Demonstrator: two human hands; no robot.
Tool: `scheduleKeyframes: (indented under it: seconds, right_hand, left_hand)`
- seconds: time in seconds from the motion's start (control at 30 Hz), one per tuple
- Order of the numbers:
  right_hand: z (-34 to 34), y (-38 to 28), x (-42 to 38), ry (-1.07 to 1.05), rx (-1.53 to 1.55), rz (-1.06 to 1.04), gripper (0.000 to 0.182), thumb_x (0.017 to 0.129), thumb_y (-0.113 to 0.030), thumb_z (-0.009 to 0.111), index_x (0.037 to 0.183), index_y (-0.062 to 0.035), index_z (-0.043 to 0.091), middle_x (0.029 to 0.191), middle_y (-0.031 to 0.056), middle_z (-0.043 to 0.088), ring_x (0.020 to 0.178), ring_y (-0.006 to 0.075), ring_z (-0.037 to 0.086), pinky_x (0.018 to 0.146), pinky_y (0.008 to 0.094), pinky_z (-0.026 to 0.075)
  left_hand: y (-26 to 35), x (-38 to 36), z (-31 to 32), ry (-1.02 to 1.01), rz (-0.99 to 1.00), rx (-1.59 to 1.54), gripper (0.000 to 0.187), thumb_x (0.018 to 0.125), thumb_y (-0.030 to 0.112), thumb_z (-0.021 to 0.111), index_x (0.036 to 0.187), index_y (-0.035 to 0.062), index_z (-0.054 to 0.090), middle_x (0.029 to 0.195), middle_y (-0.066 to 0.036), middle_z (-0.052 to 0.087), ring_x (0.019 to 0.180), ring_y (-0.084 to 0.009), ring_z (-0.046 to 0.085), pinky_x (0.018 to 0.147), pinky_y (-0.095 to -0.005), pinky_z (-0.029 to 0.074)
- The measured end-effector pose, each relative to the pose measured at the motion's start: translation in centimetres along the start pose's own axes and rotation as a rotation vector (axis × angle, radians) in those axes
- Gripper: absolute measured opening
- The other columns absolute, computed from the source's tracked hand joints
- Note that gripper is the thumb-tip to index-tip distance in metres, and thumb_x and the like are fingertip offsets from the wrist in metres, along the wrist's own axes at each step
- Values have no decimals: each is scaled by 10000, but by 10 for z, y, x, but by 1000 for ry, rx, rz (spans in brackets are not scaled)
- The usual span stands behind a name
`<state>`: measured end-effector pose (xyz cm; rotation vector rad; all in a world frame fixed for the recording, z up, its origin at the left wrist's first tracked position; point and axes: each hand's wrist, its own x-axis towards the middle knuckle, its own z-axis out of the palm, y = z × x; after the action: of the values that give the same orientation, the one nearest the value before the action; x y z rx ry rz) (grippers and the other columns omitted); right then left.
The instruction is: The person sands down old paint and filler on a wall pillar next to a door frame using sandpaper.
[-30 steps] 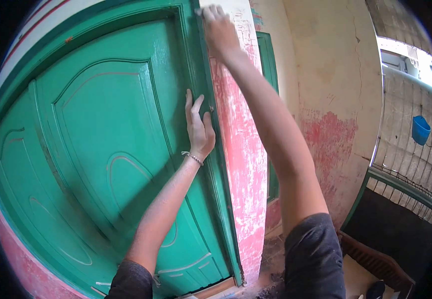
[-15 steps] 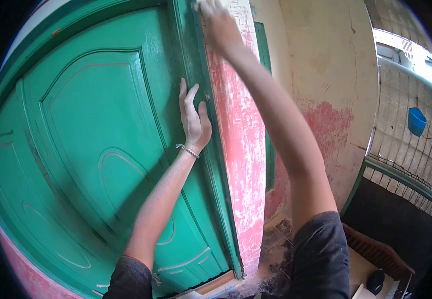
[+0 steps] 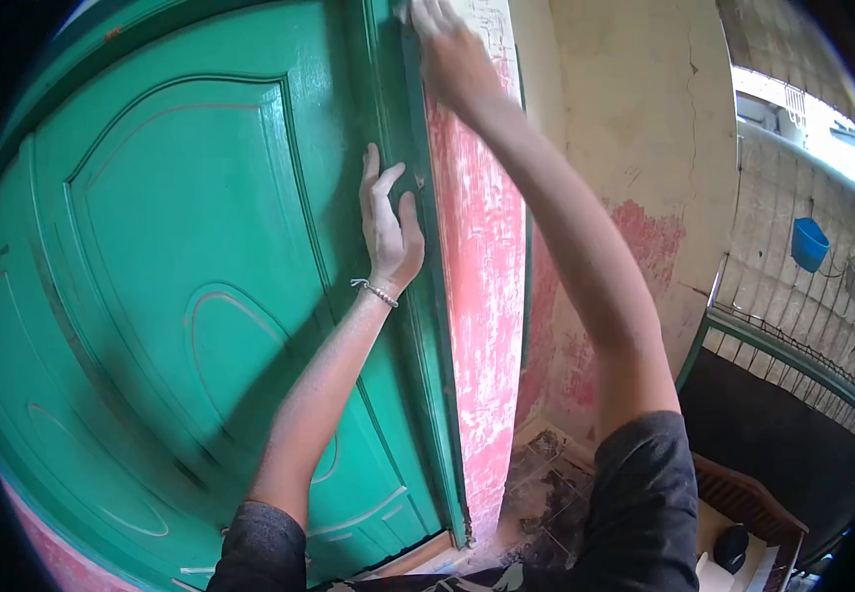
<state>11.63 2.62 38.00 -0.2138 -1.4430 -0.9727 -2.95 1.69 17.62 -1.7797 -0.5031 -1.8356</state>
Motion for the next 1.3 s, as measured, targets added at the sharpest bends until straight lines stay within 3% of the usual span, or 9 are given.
scheduleKeyframes:
  seconds: [0.07,0.23,0.33,0.57,0.73,0.77,0.8,0.9,1.3]
  right_hand:
    - [15,27,60,-5,10,74,235,988,-2,422,1143,49,591,1156,325,635,1064,524,634,931,563,532]
    - [28,25,20,-102,-93,125,328,870,54,530,1184,18,615,1188,253,680,936,462,705,828,544,589]
    - [-9,-37,-60,11,-22,-3,500,855,148,494,1321,6,603,1397,266,603,1353,465,555,1074,514,559]
    - [40,47,31,-102,-182,26,444,833,102,498,1229,5,674,1189,284,687,1015,448,707,865,525,602]
    - [26,21,68,88,73,40,355,909,74,428,1196,43,635,1163,310,650,1058,528,639,955,567,527]
    - [24,15,44,-216,-147,214,431,828,114,510,1217,-24,636,1231,213,671,1055,444,683,883,536,589]
    - [14,-2,13,64,-12,5,460,845,102,483,1265,4,643,1277,247,664,1024,444,704,863,534,605]
    - [-20,-47,-69,-49,34,28,585,884,173,486,1431,-9,585,1466,248,594,1369,455,565,1123,477,535]
    - [18,5,54,52,107,93,378,923,55,435,1243,52,636,1250,364,629,1108,538,639,988,573,517]
  left_hand:
    - [-5,0,1,1,16,21,368,1029,20,536,1395,48,508,1674,-288,315,1552,-484,308,1263,-558,277]
    - [-1,0,-5,-18,14,41,346,1049,53,517,1394,36,496,1675,-287,321,1554,-457,320,1264,-524,286]
    - [2,0,-3,-9,-18,5,333,1054,57,507,1386,39,505,1678,-283,319,1556,-461,317,1263,-525,287]
    - [3,-2,-1,-8,-14,31,354,1033,24,532,1383,77,534,1684,-282,305,1552,-510,294,1273,-574,267]
    - [0,-2,-6,-8,5,-7,347,1026,24,545,1369,75,550,1685,-273,308,1547,-510,307,1266,-574,284]
    - [3,0,-7,-11,-11,-6,348,1023,20,549,1366,76,552,1685,-271,309,1545,-511,310,1263,-574,290]
    - [4,0,-6,-9,-4,3,338,1027,16,542,1362,62,546,1680,-278,316,1545,-498,318,1259,-560,298]
    - [7,-6,-5,-3,7,50,320,1035,7,525,1354,36,534,1670,-291,328,1548,-472,332,1250,-530,314]
    - [5,-6,-7,-10,-7,12,352,1016,-16,544,1358,67,543,1662,-283,349,1530,-482,361,1239,-543,338]
